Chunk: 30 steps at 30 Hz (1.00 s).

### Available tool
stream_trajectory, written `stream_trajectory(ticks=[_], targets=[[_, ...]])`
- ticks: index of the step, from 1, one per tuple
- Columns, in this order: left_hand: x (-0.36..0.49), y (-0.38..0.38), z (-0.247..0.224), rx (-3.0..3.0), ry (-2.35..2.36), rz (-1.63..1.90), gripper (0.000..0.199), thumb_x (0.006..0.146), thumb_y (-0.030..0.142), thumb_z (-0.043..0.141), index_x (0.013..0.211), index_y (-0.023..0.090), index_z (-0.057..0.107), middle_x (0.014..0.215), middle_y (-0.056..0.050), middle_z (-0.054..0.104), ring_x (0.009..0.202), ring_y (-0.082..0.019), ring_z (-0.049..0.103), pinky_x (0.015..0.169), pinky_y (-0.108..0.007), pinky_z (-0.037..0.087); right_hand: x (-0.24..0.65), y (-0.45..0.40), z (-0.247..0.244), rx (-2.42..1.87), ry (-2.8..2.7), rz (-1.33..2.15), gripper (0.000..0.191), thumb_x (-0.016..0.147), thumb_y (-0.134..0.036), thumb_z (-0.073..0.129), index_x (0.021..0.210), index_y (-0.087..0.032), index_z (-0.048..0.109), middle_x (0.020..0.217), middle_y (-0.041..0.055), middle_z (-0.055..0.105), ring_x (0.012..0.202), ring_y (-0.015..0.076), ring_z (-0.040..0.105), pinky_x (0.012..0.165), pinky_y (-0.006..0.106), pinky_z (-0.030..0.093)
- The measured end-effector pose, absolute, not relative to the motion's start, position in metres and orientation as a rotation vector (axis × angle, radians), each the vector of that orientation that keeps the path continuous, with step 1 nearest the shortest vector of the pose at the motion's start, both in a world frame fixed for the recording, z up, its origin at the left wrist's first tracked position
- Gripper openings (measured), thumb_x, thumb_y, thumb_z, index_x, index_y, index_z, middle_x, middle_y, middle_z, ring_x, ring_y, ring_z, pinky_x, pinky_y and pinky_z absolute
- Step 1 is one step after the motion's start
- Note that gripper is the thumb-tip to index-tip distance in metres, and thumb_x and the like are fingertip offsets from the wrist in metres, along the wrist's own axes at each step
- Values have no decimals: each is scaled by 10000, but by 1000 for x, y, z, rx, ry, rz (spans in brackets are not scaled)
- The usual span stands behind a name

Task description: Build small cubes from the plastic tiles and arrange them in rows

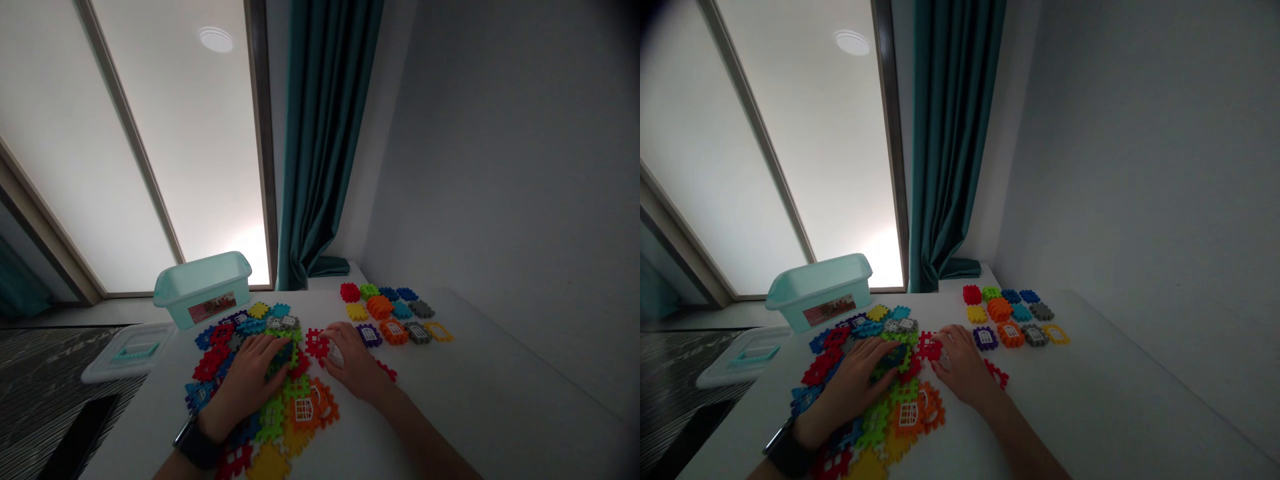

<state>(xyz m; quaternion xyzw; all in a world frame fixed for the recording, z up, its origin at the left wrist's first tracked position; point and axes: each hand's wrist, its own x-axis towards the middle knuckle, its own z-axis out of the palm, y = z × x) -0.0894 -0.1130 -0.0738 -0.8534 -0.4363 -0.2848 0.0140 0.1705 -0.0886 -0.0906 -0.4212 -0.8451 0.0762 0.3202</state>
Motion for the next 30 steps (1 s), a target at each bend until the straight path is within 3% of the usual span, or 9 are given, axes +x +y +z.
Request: stream_trajectory(ticks=[5, 10, 20, 30], targets=[[-89, -113, -79, -2657, -1365, -927, 627, 839, 393, 727, 1401, 260, 482, 1230, -109, 641, 1107, -309, 616, 969, -463, 506, 152, -106, -80, -915, -2230, 194, 370, 835, -109, 616, 1174, -230, 527, 1175, 110, 597, 1130, 278, 566, 982, 455, 495], [-92, -112, -79, -2705, -1304, -949, 533, 855, 466, 734, 1315, 259, 565, 1199, -114, 627, 1078, -308, 618, 940, -455, 519, 143, -117, -77, -813, -2198, 268, 432, 793, -74, 605, 1180, -242, 515, 1184, 101, 579, 1133, 272, 559, 972, 440, 507], [-90, -114, -74, -2688, -1331, -1006, 523, 812, 469, 773, 1250, 239, 602, 1177, -114, 632, 1064, -307, 619, 929, -455, 523, 145, -118, -76, -788, -2168, 349, 404, 895, -160, 597, 1276, -260, 504, 1221, 96, 589, 1146, 251, 578, 989, 422, 516], [-92, -113, -77, -2605, -1348, -1139, 492, 831, 491, 745, 1234, 239, 616, 1174, -123, 622, 1055, -306, 622, 911, -459, 537, 147, -115, -78, -758, -2104, 267, 324, 901, -178, 622, 1210, -247, 549, 1229, 106, 624, 1152, 244, 609, 979, 406, 542]])
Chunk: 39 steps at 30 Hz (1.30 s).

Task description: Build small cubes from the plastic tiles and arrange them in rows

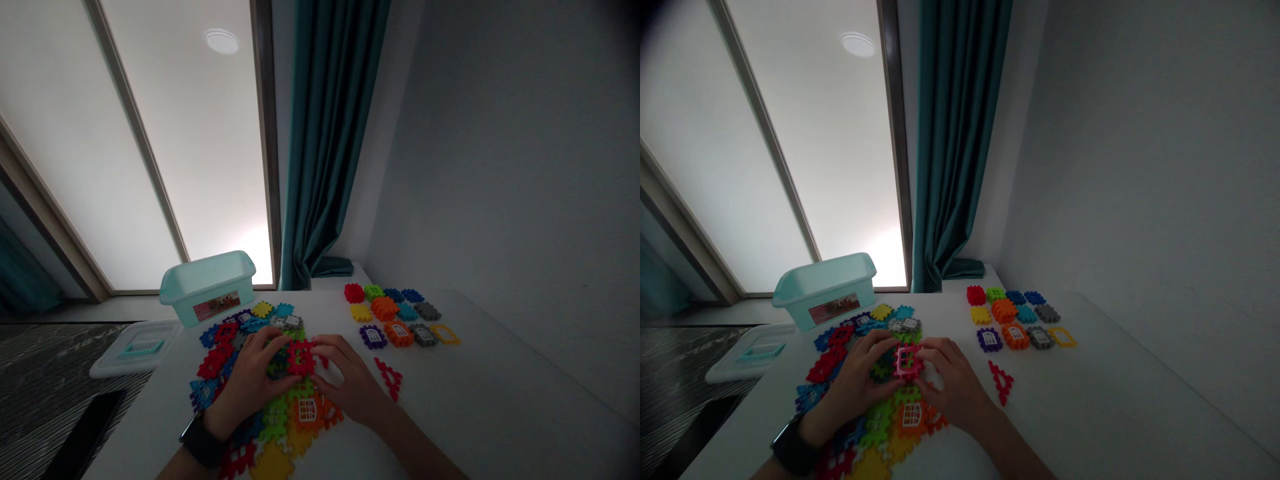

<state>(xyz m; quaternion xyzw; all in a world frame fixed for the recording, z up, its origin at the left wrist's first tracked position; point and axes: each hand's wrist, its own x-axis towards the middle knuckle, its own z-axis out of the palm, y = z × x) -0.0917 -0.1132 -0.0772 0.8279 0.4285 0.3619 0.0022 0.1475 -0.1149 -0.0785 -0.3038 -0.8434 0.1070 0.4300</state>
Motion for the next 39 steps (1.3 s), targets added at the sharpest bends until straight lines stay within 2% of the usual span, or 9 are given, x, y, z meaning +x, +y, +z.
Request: stream_trajectory(ticks=[10, 15, 21, 26, 28, 33, 39], targets=[[-92, -113, -77, 2549, 1300, 1159, 486, 817, 455, 772, 1225, 242, 616, 1181, -119, 618, 1053, -309, 620, 893, -455, 538, 147, -117, -74, -698, -2094, 175, 258, 886, -129, 623, 1115, -236, 575, 1188, 105, 645, 1110, 240, 626, 933, 387, 562], [-90, -116, -74, 2421, 1271, 1108, 465, 828, 423, 751, 1225, 236, 598, 1206, -116, 609, 1073, -302, 615, 908, -444, 527, 148, -115, -75, -678, -2130, 73, 195, 920, -136, 625, 1084, -228, 575, 1212, 111, 640, 1144, 248, 603, 945, 418, 545], [-85, -118, -65, 2277, 1190, 1031, 325, 875, 392, 680, 1145, 223, 613, 1154, -94, 633, 1075, -285, 615, 932, -420, 508, 146, -117, -73, -633, -2100, 24, 126, 947, -139, 611, 1016, -244, 602, 1214, 91, 648, 1169, 242, 578, 982, 425, 514], [-84, -119, -64, 2206, 1059, 1005, 216, 968, 373, 543, 1101, 217, 610, 1083, -81, 642, 1015, -248, 631, 897, -383, 519, 142, -120, -73, -745, -1900, 398, 26, 954, -231, 587, 933, -241, 598, 1118, 84, 656, 1114, 239, 598, 964, 398, 507], [-84, -120, -66, 2240, 1094, 1037, 253, 952, 348, 577, 1173, 225, 589, 1092, -81, 643, 1017, -250, 630, 896, -385, 519, 142, -118, -74, -863, -1772, 661, 95, 951, -307, 586, 896, -231, 583, 1052, 76, 658, 1065, 238, 614, 936, 378, 506], [-84, -120, -74, 2478, 1217, 1097, 587, 838, 289, 737, 1372, 260, 496, 1243, -104, 617, 1119, -292, 594, 948, -436, 502, 142, -112, -72, -1003, -1532, 1159, 258, 884, -452, 660, 857, -202, 600, 878, 29, 649, 838, 197, 602, 785, 315, 493], [-85, -116, -78, 2663, 1187, 1104, 518, 797, 320, 811, 1260, 236, 594, 1167, -94, 640, 1053, -284, 613, 907, -432, 524, 135, -115, -67, -1001, -1315, 1466, 388, 765, -533, 766, 827, -189, 597, 783, 9, 643, 743, 174, 589, 721, 297, 488]])
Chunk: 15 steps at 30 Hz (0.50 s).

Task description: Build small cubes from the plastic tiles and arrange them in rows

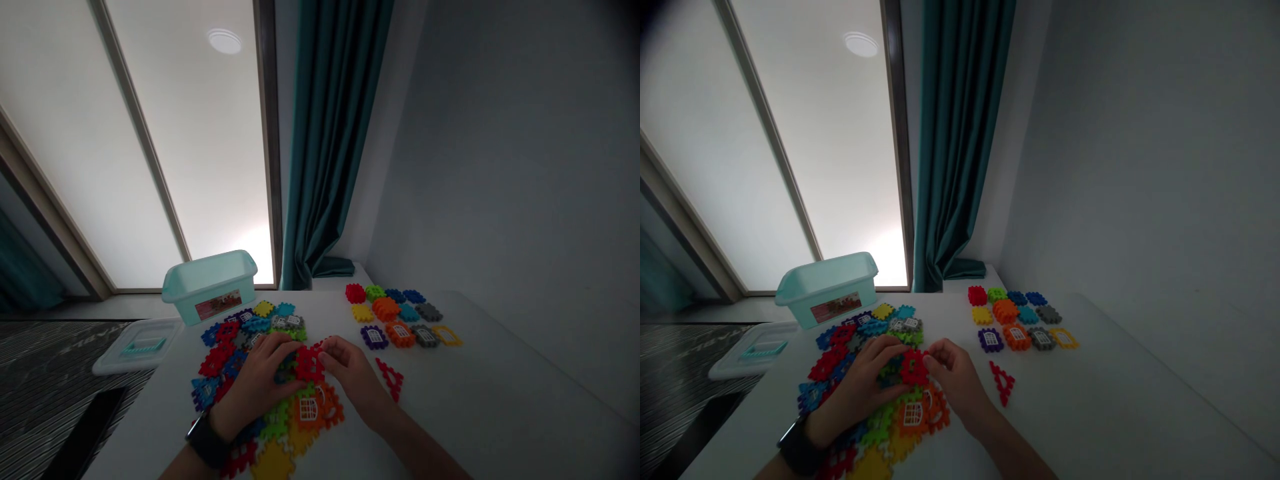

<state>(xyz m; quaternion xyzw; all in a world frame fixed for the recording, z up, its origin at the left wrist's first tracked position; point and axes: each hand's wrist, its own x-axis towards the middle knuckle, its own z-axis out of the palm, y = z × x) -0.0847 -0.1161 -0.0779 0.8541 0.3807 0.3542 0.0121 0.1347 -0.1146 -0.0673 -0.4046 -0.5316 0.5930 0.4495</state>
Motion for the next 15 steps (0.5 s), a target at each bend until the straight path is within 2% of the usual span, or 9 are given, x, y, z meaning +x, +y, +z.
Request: stream_trajectory(ticks=[3, 7, 9, 12, 15], targets=[[-87, -115, -78, 2687, 1176, 1136, 483, 815, 391, 803, 1229, 228, 616, 1144, -98, 641, 1037, -284, 615, 892, -433, 530, 135, -115, -70, -1020, -1358, 1405, 329, 821, -494, 715, 894, -196, 595, 818, 20, 657, 767, 187, 618, 736, 312, 509], [-91, -113, -78, 2651, 1215, 1216, 442, 873, 466, 729, 1234, 232, 628, 1146, -106, 636, 1048, -281, 613, 904, -427, 532, 142, -117, -73, -1004, -1703, 848, 166, 919, -314, 601, 1056, -220, 605, 1040, 72, 671, 1002, 232, 639, 908, 379, 514], [-93, -112, -78, 2617, 1237, 1240, 437, 888, 498, 700, 1236, 242, 633, 1150, -105, 631, 1048, -275, 613, 902, -416, 535, 145, -117, -72, -889, -1902, 576, 203, 921, -227, 581, 1123, -236, 605, 1153, 91, 653, 1112, 246, 609, 979, 409, 498], [-95, -111, -78, 2595, 1233, 1261, 447, 890, 532, 684, 1234, 251, 637, 1143, -102, 622, 1042, -273, 613, 893, -410, 535, 146, -118, -71, -740, -2050, 342, 238, 927, -167, 566, 1151, -242, 595, 1180, 102, 653, 1125, 247, 608, 964, 420, 530], [-95, -111, -79, 2606, 1216, 1267, 449, 897, 535, 671, 1237, 245, 635, 1142, -105, 612, 1036, -272, 611, 888, -411, 533, 146, -116, -72, -717, -2064, 253, 182, 949, -168, 557, 1111, -240, 598, 1134, 100, 667, 1078, 240, 631, 920, 409, 564]])
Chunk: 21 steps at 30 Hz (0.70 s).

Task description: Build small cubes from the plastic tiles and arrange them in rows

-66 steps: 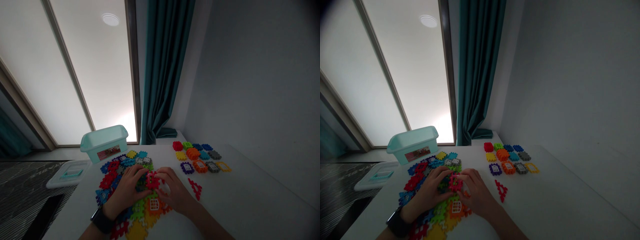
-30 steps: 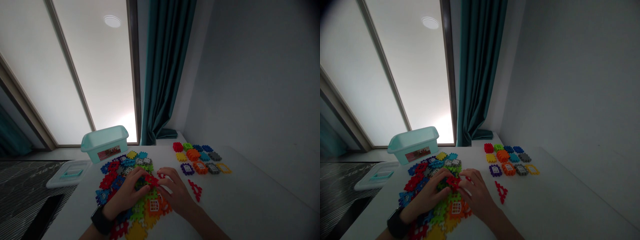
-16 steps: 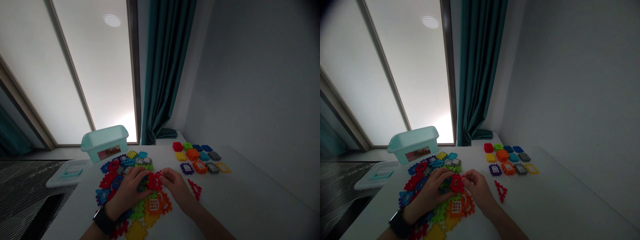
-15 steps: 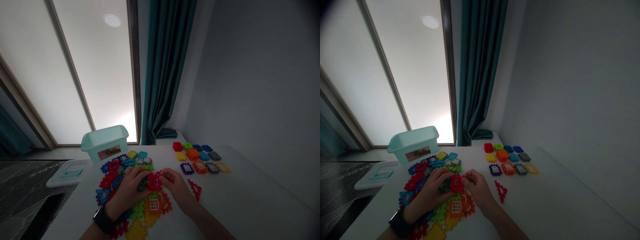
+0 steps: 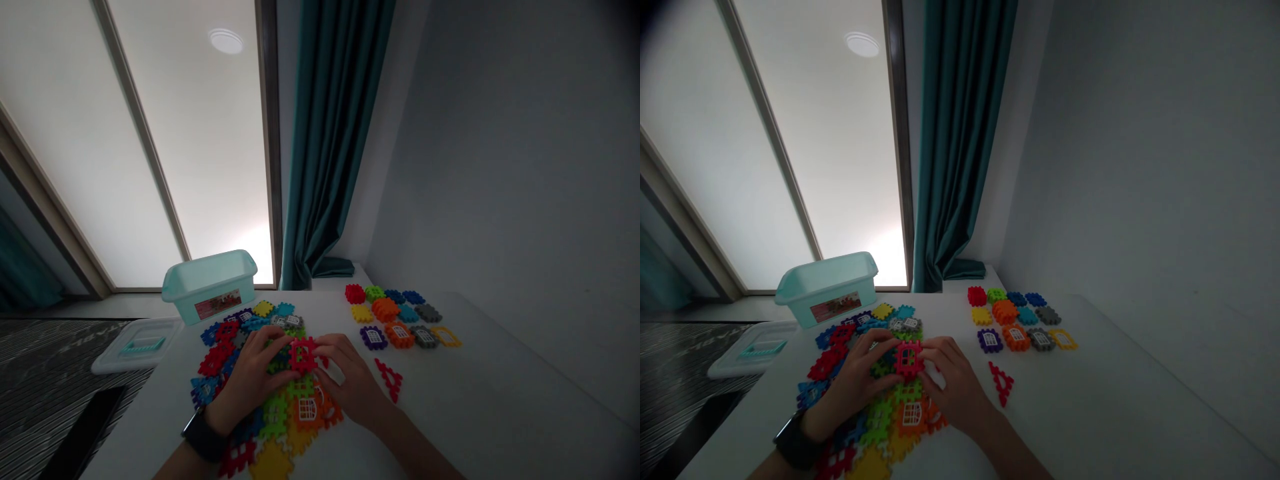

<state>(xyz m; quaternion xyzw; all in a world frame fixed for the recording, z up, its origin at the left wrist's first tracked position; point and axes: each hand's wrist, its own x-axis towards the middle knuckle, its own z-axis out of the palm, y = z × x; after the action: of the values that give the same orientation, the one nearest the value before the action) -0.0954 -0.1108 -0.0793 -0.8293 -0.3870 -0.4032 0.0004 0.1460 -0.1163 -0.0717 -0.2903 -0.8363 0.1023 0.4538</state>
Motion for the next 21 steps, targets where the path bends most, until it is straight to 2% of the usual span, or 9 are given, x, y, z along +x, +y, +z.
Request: stream_trajectory(ticks=[21], targets=[[-96, -109, -82, -2634, -1230, -1362, 471, 883, 553, 672, 1266, 279, 642, 1117, -94, 573, 1028, -265, 595, 901, -421, 542, 148, -115, -72, -688, -2115, 89, 121, 973, -175, 557, 1067, -233, 608, 1121, 98, 683, 1058, 231, 642, 895, 400, 572]])
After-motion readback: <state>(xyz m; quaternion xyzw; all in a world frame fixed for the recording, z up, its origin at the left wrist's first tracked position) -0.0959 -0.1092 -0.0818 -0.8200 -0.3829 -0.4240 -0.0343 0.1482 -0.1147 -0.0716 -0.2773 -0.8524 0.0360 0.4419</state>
